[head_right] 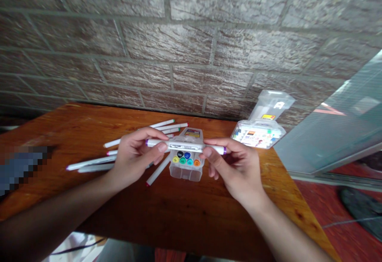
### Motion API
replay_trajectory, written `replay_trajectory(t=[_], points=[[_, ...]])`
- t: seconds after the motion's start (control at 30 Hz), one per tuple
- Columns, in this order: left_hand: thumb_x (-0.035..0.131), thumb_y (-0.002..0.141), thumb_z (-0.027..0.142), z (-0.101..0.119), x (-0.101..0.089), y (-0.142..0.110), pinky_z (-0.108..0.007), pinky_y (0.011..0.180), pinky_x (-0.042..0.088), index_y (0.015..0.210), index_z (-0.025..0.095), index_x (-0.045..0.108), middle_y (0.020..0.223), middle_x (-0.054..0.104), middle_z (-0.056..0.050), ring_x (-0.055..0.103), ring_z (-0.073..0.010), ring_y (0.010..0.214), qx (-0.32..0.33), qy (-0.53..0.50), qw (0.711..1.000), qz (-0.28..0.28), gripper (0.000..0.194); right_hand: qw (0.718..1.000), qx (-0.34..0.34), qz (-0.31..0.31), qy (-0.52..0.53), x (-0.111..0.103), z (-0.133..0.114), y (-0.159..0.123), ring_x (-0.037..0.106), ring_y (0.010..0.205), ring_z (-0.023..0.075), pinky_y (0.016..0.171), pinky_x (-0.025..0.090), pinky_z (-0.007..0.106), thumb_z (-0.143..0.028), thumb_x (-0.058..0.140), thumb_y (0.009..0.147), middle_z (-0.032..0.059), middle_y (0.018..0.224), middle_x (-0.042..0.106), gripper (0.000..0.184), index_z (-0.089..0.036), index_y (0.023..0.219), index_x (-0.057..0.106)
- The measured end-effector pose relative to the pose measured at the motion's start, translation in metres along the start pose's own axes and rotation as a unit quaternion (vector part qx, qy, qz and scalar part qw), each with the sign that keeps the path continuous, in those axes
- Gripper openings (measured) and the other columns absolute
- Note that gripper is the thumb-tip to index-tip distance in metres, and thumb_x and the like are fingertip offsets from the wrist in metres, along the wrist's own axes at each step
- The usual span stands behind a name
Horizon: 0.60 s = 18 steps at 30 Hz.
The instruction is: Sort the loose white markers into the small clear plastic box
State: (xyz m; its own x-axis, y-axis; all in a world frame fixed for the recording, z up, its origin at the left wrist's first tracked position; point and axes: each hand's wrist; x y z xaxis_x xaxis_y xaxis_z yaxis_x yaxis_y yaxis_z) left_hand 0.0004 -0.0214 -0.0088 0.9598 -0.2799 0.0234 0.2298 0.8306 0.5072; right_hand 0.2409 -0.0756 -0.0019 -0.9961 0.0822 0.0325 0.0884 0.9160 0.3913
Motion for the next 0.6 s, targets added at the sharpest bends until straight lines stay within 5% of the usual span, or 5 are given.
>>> replay_trajectory(t=[0.6], points=[[0.077, 0.099, 0.033, -0.0012, -0.0011, 0.0000, -0.018, 0.049, 0.042, 0.099, 0.017, 0.079, 0.063, 0.066, 0.002, 0.055, -0.0071, 0.050, -0.045, -0.096, 0.994, -0.019, 0.015, 0.999, 0.017, -0.029, 0.041, -0.0023, -0.0017, -0.0015, 0.064, 0.046, 0.0096, 0.043, 0.052, 0.019, -0.039, 0.080, 0.099, 0.0057, 0.078, 0.084, 0.016, -0.030, 0.109, 0.089]])
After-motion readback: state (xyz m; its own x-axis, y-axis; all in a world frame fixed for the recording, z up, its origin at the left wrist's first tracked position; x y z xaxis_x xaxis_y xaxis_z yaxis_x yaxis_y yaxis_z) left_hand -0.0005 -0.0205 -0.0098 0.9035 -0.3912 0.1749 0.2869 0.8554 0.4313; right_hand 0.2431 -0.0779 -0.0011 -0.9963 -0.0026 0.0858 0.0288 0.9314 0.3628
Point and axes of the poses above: each hand's wrist, its own y-axis towards the middle knuckle, its own x-axis out of the palm, z = x × y
